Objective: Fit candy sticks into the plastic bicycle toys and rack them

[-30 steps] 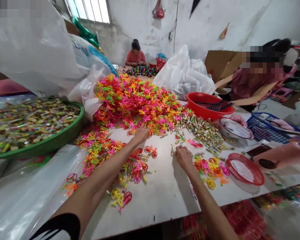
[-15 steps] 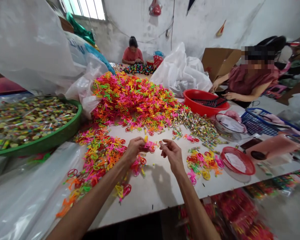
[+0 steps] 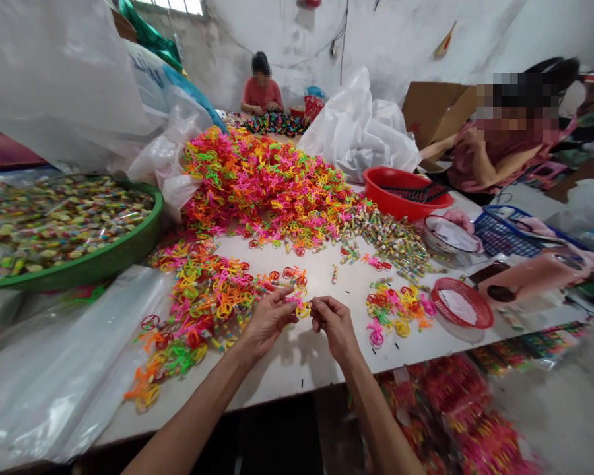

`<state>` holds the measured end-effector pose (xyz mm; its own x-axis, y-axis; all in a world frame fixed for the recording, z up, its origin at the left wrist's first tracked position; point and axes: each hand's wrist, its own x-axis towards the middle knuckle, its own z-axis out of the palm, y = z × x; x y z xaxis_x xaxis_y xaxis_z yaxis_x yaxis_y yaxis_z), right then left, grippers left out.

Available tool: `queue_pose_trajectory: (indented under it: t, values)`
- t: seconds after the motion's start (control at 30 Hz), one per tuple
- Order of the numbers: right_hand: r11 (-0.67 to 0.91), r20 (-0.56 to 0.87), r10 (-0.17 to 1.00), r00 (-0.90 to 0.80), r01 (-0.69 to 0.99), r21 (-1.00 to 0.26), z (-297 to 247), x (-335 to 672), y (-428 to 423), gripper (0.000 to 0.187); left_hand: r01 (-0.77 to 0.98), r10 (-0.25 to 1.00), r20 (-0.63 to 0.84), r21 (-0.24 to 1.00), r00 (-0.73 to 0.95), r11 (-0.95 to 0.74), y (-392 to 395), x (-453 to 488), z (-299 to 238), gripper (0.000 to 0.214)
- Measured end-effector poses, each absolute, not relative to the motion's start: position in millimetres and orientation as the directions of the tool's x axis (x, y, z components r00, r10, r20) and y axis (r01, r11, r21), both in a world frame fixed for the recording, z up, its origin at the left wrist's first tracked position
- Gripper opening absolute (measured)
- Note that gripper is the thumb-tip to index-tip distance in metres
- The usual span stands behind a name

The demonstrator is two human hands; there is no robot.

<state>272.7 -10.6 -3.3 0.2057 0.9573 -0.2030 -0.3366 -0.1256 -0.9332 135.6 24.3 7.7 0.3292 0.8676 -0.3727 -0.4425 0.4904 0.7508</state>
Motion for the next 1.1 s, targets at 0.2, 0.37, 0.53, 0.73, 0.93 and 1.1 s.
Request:
queue_pose_trajectory:
  t: [0.2,0.37,0.53,0.73,0.93,1.1]
  values:
    - [-0.151,-0.207,0.973,0.106,-0.391,-0.908,5,278,-14,0.02,-0.422,0.847,-0.348,0.751,0.401,0.508,22,129,13,0.042]
    - [-0.166,-0.214,0.974,0.073,-0.41,-0.897,9,278,-18,0.018,-0.418,0.859,-0.382,0.757,0.341,0.502,19,131,16,0.035]
    - [-0.199,-0.231,0.972,0.028,-0.418,-0.887,10,281,-20,0.017,-0.405,0.848,-0.349,0.762,0.399,0.505,16,130,15,0.034]
    - [-0.182,-0.207,0.977,0.049,-0.305,-0.935,12,280,-21,0.018,-0.317,0.901,-0.293,0.863,0.32,0.393,15,132,9,0.029]
    - [-0.167,-0.173,0.972,0.161,-0.052,-0.985,4,263,-16,0.025,0.026,0.934,-0.213,0.976,0.285,0.215,32,125,1,0.028]
    - [-0.031,0.014,0.996,0.092,0.468,-0.883,-1,295,27,0.033,0.615,0.909,-0.027,0.744,0.416,-0.26,97,97,20,0.054]
